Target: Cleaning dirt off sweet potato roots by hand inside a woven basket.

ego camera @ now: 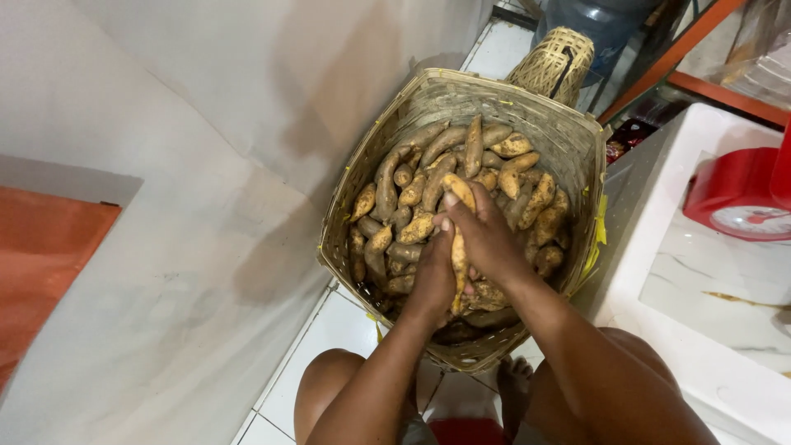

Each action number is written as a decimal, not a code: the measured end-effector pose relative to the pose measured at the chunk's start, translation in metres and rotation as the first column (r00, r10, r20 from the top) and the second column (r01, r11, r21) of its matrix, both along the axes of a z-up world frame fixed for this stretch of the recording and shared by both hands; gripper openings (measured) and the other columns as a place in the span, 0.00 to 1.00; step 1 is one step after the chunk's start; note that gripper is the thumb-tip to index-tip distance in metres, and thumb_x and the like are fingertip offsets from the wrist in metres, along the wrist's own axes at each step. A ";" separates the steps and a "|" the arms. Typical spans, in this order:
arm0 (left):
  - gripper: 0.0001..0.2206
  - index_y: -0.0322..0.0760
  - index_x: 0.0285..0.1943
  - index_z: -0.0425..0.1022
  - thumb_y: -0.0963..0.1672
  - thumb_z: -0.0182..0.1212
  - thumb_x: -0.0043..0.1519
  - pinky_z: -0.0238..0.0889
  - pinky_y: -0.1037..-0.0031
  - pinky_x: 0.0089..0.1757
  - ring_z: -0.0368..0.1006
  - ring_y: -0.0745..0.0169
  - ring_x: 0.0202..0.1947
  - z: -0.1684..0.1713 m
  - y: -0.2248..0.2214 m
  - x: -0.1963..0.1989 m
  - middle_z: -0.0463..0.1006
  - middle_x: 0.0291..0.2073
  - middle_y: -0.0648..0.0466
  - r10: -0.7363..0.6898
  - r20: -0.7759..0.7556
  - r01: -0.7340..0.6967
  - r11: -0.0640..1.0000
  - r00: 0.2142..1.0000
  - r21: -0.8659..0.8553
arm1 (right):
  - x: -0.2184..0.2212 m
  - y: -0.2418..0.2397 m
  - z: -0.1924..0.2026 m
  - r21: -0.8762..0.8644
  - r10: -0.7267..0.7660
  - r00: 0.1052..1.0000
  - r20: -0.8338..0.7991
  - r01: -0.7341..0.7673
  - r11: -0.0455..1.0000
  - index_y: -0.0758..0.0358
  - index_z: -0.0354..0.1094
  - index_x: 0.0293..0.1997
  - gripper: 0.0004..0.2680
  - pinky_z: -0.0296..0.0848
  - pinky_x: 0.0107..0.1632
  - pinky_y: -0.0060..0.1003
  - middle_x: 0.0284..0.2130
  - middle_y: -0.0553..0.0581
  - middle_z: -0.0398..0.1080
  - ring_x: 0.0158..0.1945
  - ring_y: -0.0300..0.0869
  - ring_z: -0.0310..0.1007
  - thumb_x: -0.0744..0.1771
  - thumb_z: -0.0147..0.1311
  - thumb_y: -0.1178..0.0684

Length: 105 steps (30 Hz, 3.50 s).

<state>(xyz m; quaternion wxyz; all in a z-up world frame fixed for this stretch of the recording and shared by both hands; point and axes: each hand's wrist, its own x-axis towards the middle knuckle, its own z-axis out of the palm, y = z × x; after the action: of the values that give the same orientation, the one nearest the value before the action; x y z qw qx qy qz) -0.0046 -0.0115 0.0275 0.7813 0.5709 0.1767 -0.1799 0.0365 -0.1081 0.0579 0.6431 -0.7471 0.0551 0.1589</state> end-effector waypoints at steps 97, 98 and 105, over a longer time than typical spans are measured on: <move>0.25 0.35 0.37 0.72 0.59 0.53 0.66 0.78 0.61 0.44 0.83 0.53 0.31 0.003 0.028 0.024 0.82 0.26 0.43 0.428 -0.145 -0.450 0.806 0.892 -0.386 | -0.057 -0.005 -0.017 -0.634 0.238 0.963 -0.128 -0.264 0.727 0.49 0.60 0.56 0.23 0.76 0.52 0.58 0.39 0.66 0.78 0.48 0.63 0.79 0.60 0.58 0.34; 0.15 0.37 0.42 0.70 0.52 0.61 0.64 0.78 0.61 0.43 0.82 0.53 0.32 0.000 0.028 0.023 0.81 0.27 0.45 0.442 -0.038 -0.432 0.851 0.896 -0.300 | -0.058 -0.006 -0.018 -0.699 0.281 0.958 -0.063 -0.243 0.673 0.51 0.60 0.57 0.22 0.76 0.50 0.59 0.36 0.66 0.78 0.45 0.62 0.80 0.60 0.57 0.37; 0.38 0.37 0.73 0.52 0.42 0.73 0.55 0.72 0.56 0.52 0.77 0.56 0.46 0.016 -0.003 0.000 0.78 0.44 0.45 0.248 0.169 -0.272 0.952 0.954 0.138 | -0.062 -0.011 -0.039 -0.819 0.369 0.887 0.277 0.017 0.574 0.69 0.60 0.54 0.21 0.77 0.38 0.63 0.21 0.69 0.76 0.31 0.64 0.80 0.61 0.54 0.46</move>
<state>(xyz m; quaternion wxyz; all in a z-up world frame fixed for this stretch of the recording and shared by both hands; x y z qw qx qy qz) -0.0050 -0.0148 0.0435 0.7611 0.6150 0.2053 -0.0173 -0.0256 -0.1193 0.0193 0.2130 -0.9722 -0.0952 0.0174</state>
